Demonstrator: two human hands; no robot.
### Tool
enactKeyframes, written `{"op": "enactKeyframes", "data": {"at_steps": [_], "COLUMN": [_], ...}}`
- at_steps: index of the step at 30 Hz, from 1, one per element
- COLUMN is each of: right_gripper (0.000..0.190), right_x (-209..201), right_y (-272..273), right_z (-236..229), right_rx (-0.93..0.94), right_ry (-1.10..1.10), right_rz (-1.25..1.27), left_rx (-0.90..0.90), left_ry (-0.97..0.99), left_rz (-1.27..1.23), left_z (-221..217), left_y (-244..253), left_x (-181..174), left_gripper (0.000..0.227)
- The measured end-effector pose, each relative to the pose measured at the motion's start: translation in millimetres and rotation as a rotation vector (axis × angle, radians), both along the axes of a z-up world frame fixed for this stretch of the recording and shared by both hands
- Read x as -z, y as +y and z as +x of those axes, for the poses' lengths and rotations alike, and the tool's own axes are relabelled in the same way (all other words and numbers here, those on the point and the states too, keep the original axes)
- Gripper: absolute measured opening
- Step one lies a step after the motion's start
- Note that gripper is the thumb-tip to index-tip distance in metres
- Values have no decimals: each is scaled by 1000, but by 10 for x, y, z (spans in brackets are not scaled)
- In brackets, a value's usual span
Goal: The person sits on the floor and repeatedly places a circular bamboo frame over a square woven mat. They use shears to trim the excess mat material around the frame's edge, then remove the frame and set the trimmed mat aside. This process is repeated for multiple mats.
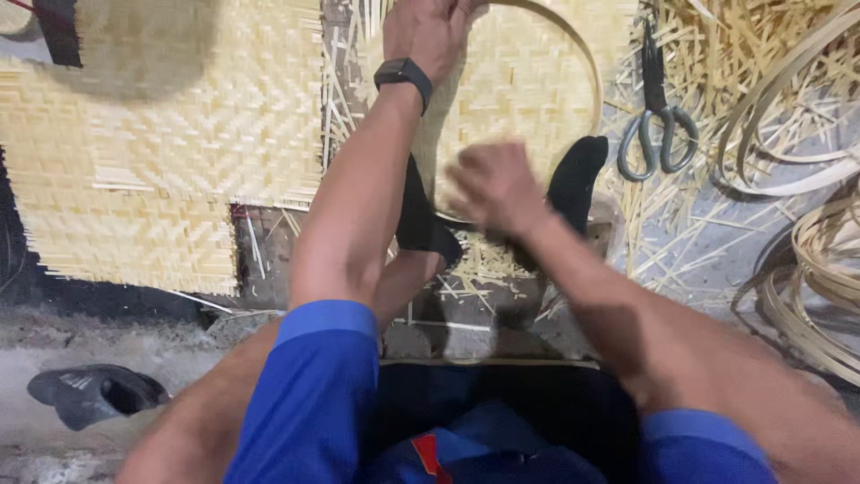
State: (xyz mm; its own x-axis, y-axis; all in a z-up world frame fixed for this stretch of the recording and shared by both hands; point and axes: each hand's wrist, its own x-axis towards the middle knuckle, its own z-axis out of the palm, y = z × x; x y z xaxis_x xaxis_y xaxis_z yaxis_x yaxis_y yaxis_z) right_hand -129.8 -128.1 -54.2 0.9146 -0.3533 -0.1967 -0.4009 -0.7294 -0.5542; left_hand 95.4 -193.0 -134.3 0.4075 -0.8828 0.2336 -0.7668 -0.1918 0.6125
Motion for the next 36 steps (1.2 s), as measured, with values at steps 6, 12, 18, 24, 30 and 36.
{"op": "enactKeyframes", "data": {"at_steps": [6,12,18,24,30,36], "right_gripper": [18,13,20,55,60,32], "right_x": [61,285,-65,413,709,576], "right_y": [-1406,-1719,-1459,-1288,-1530,-1569], "right_z": [256,348,262,75,-91,306], "right_rx": [273,612,661,1038,1064,909], "right_ry": [-451,-192,-558,10,90,-463], "right_rz": [-444,223,-416,30,189,-39], "left_rx": [108,-33,-56,-44,-36,-131], "left_ry": [-64,299,497,581,567,728], "left_rz": [-93,387,448,399,427,405], "left_z": [-48,-40,166,274,220,211], "left_y": [38,-144,-396,-354,-401,-388], "left_x": [-264,-236,-127,162,86,144], "left_gripper": [30,34,41,38,39,45]}}
